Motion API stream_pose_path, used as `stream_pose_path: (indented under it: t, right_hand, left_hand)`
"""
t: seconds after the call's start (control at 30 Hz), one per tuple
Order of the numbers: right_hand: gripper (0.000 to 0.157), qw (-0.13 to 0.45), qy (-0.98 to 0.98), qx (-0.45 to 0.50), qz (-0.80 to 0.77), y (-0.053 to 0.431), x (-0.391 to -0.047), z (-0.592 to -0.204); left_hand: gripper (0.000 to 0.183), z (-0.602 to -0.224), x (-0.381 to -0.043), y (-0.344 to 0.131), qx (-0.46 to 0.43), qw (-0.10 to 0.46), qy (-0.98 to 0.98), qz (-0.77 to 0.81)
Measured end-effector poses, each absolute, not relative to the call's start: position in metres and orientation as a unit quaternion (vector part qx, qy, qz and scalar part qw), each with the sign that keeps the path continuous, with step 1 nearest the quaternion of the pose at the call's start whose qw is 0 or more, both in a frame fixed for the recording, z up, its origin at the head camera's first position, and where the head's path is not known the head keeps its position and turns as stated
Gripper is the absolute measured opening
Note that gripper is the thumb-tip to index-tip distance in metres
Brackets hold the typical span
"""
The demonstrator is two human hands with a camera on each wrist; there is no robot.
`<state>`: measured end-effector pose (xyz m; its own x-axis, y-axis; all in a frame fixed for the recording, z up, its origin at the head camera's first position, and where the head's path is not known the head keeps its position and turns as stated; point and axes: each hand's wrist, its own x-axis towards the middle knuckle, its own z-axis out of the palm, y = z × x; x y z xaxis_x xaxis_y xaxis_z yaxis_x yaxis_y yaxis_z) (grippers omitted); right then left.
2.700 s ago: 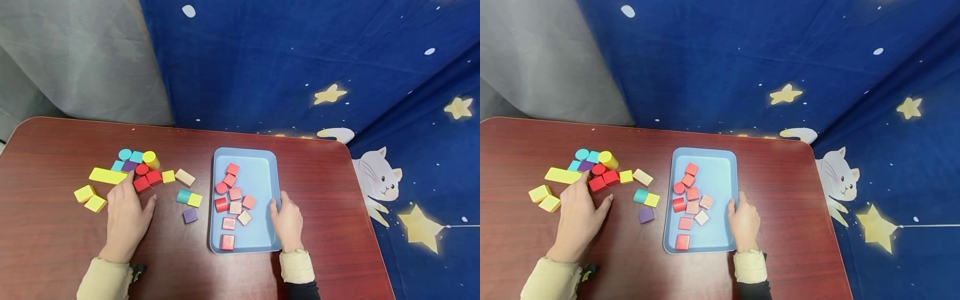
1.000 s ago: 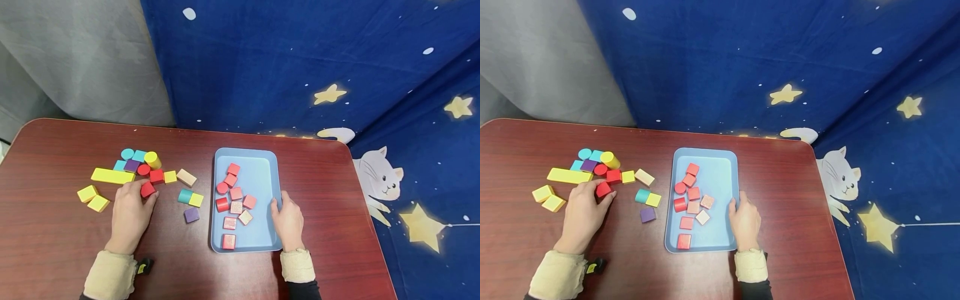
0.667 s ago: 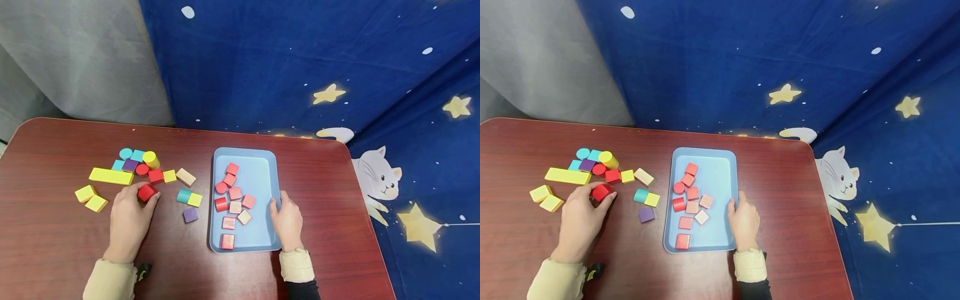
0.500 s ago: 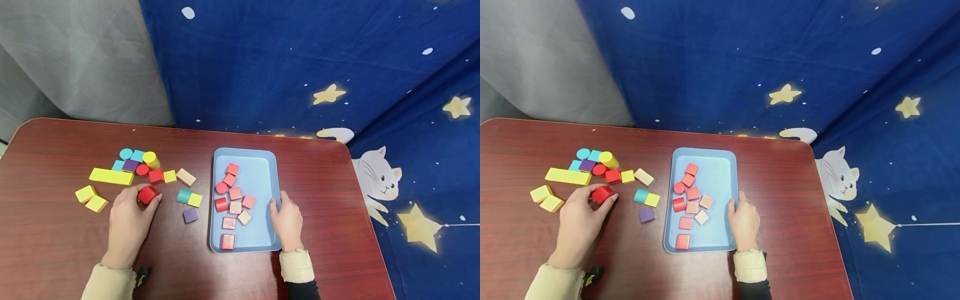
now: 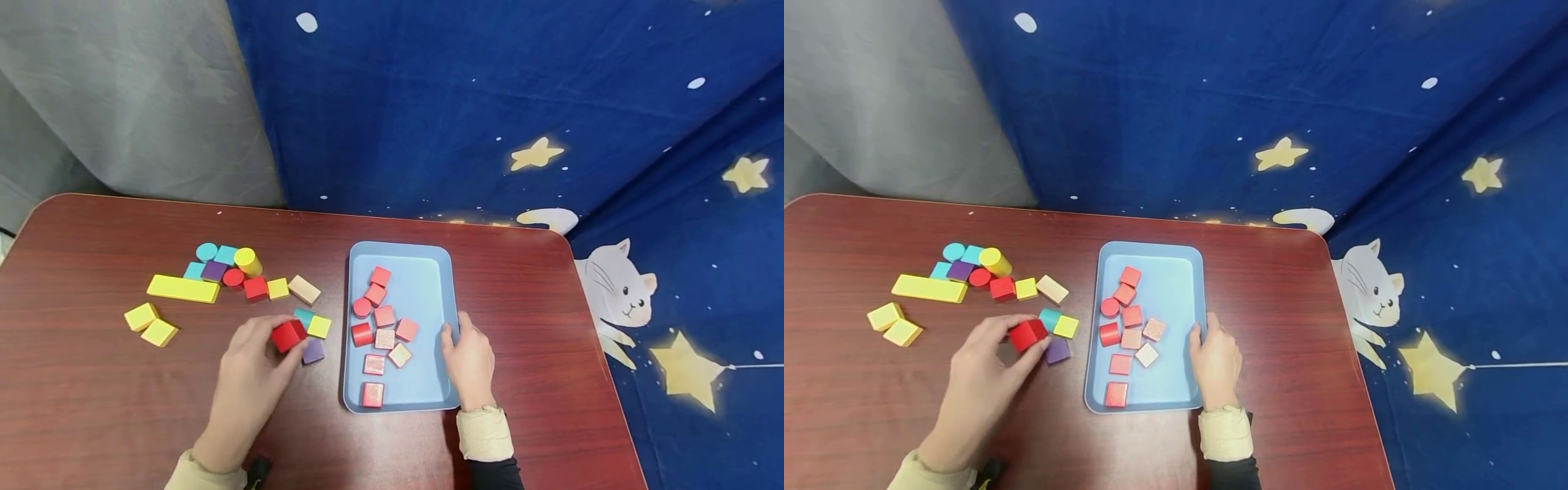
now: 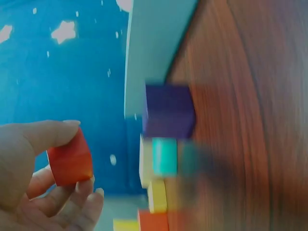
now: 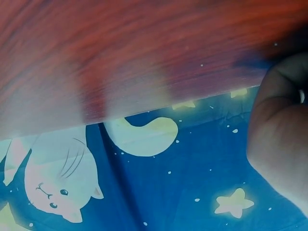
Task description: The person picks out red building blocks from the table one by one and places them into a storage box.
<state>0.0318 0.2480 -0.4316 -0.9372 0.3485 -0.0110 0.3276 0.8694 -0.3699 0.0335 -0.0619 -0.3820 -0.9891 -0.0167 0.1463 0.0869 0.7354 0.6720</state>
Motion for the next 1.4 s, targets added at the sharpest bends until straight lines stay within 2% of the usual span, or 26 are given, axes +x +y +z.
stream_pose_path:
  t: [0.27, 0.43, 0.73, 1.13, 1.4]
  right_hand:
    - [0.027, 0.035, -0.966, -0.175, 0.186, 0.249, 0.032, -0.432]
    - [0.028, 0.033, -0.966, -0.172, 0.189, 0.248, 0.032, -0.433]
    - [0.027, 0.036, -0.966, -0.176, 0.188, 0.247, 0.032, -0.432]
    - [0.028, 0.035, -0.966, -0.174, 0.188, 0.247, 0.031, -0.432]
    - [0.030, 0.034, -0.966, -0.174, 0.188, 0.247, 0.032, -0.432]
  left_hand:
    - [0.049, -0.388, 0.061, -0.007, -0.112, 0.028, -0.921, -0.373]
    - [0.047, -0.393, 0.071, 0.013, -0.146, 0.044, -0.912, -0.381]
    - [0.040, -0.396, 0.068, 0.027, -0.211, 0.069, -0.903, -0.368]
    - [0.034, -0.407, 0.062, 0.034, -0.245, 0.039, -0.909, -0.333]
    - [0.031, -0.423, 0.063, 0.036, -0.276, 0.070, -0.904, -0.318]
